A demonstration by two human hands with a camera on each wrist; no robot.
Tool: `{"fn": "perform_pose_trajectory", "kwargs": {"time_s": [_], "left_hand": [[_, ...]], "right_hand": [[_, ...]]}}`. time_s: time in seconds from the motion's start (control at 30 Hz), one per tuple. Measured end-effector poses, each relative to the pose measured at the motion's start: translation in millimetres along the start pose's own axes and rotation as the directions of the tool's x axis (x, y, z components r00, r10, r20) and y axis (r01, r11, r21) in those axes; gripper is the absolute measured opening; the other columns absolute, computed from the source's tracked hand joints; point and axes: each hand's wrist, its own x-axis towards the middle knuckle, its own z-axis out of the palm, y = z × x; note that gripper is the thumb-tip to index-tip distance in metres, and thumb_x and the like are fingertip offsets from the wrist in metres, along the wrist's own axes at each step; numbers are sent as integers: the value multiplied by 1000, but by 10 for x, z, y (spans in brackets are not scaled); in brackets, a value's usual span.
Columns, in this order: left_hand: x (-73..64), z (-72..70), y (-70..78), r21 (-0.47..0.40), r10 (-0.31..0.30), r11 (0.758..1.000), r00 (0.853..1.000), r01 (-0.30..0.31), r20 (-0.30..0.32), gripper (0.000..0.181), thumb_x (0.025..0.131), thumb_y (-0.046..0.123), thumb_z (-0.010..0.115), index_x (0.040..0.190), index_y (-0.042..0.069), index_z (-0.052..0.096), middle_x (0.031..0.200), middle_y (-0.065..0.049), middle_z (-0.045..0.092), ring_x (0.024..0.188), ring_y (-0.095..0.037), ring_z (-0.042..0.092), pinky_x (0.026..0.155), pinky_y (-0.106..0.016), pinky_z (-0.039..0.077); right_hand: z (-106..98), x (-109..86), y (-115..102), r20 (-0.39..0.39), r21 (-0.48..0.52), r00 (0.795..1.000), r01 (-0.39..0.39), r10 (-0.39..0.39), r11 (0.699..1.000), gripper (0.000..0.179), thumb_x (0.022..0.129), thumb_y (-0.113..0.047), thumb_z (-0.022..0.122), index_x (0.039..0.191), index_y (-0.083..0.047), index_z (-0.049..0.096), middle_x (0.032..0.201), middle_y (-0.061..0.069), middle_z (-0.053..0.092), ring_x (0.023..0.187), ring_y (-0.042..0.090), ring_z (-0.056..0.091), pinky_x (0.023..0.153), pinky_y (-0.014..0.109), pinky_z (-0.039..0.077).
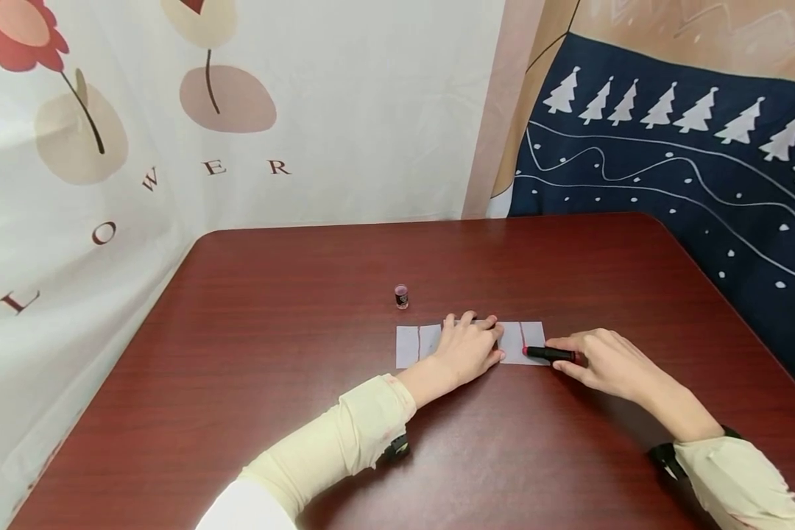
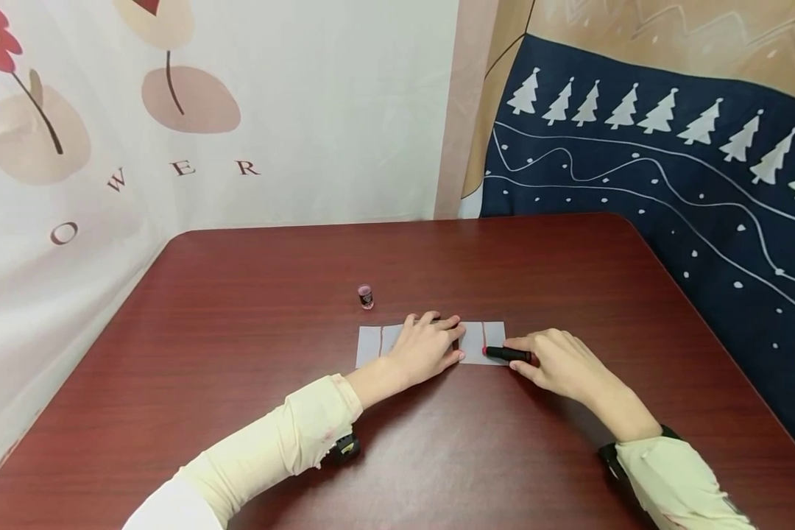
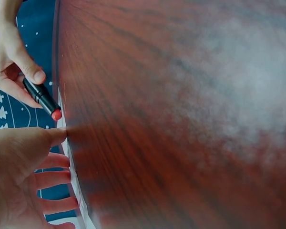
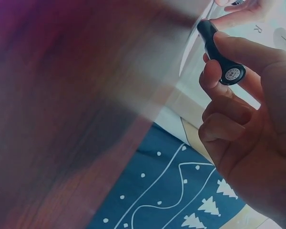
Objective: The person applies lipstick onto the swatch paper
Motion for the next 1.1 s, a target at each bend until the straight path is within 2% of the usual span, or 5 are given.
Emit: {"fn": "perform_pose_trajectory", "kwargs": {"time_s": [0.27,0.6,1.0,1.1], "left_hand": [[3,26,-5,16,-4,1000,1000,4,-7,42,92,48,50,128,26,56,136,8,49,120,-25,44,84,-45,36],[9,38,0,31,-1,1000,1000,2,-9,42,92,48,50,127,26,56,136,8,49,120,-25,44,84,-45,37],[1,27,-3,21,4,1000,1000,-3,-21,41,92,47,51,127,25,57,135,7,49,119,-25,45,84,-45,37],[5,26,-9,21,7,1000,1000,-6,-20,42,92,47,51,127,25,57,136,7,49,119,-26,45,83,-45,37]], "right_hand": [[3,-6,-12,4,14,1000,-2,2,1000,32,78,-14,74,107,-3,69,68,-12,55,48,-3,31,43,20,29],[1,-24,-22,-1,23,1000,3,-3,1000,32,78,-13,74,107,-3,69,84,1,67,47,-3,30,42,20,29],[0,-39,-41,10,19,1000,-6,6,1000,31,78,-14,73,107,-3,69,84,2,67,48,-3,33,44,20,31],[-8,-33,-46,18,24,1000,-8,7,1000,32,78,-14,74,107,-2,69,78,-2,65,48,-3,34,44,20,32]]}}
